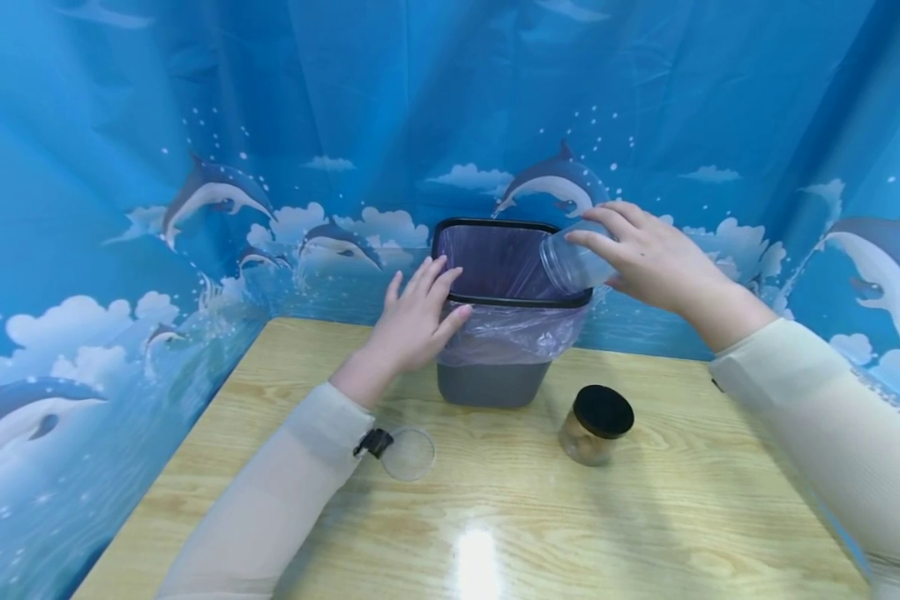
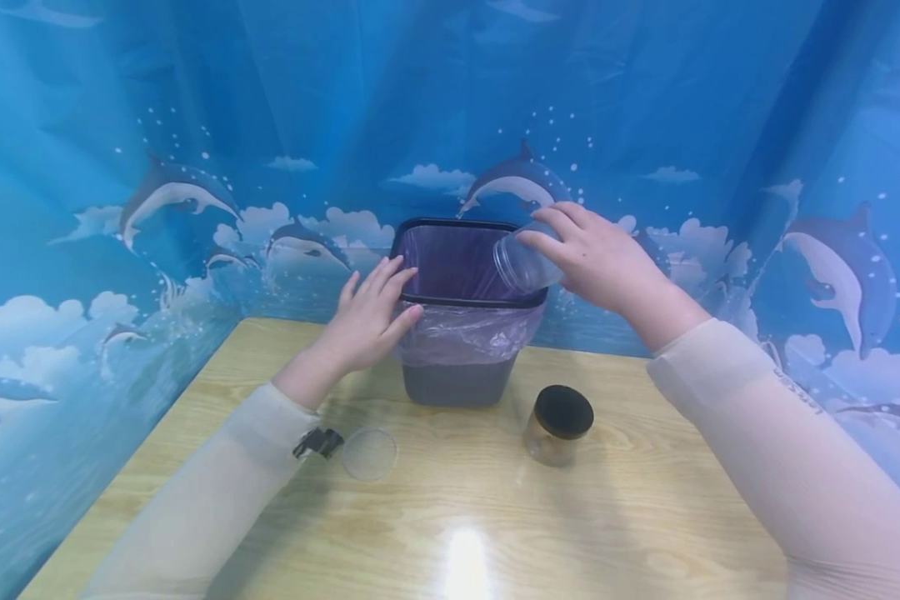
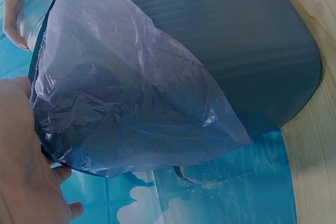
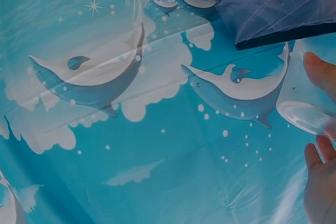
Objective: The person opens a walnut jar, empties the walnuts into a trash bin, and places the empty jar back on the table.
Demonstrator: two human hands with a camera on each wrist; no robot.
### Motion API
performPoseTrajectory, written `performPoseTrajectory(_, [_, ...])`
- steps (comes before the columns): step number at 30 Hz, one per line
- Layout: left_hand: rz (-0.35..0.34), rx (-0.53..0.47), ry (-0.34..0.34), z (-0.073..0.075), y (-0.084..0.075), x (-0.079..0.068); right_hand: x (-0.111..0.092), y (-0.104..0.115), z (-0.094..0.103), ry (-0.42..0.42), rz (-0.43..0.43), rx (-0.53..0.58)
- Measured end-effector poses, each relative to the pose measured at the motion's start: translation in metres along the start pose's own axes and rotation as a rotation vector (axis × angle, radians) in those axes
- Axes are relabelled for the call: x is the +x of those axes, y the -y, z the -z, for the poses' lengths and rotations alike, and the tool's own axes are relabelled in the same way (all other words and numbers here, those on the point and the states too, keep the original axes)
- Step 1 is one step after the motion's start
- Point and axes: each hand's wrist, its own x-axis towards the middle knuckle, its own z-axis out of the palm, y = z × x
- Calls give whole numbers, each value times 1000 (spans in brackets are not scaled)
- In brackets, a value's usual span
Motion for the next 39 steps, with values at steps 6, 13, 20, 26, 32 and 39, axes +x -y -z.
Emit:
performPoseTrajectory(6, [3, 0, 5, 0, -1, 0, -1, 1, 0, 4, -6, 2])
performPoseTrajectory(13, [7, 3, 3, -1, 0, 0, 1, 2, 3, -15, -8, -5])
performPoseTrajectory(20, [0, 22, -8, -2, 1, 0, 2, 2, 4, -101, -33, 0])
performPoseTrajectory(26, [1, 21, -10, -2, -1, 0, 1, 4, 2, -15, -57, 21])
performPoseTrajectory(32, [7, 26, -1, 0, -1, 0, 2, 4, 2, 11, -38, 2])
performPoseTrajectory(39, [7, 21, -3, -1, -1, 0, 1, 4, 1, 0, -35, 5])
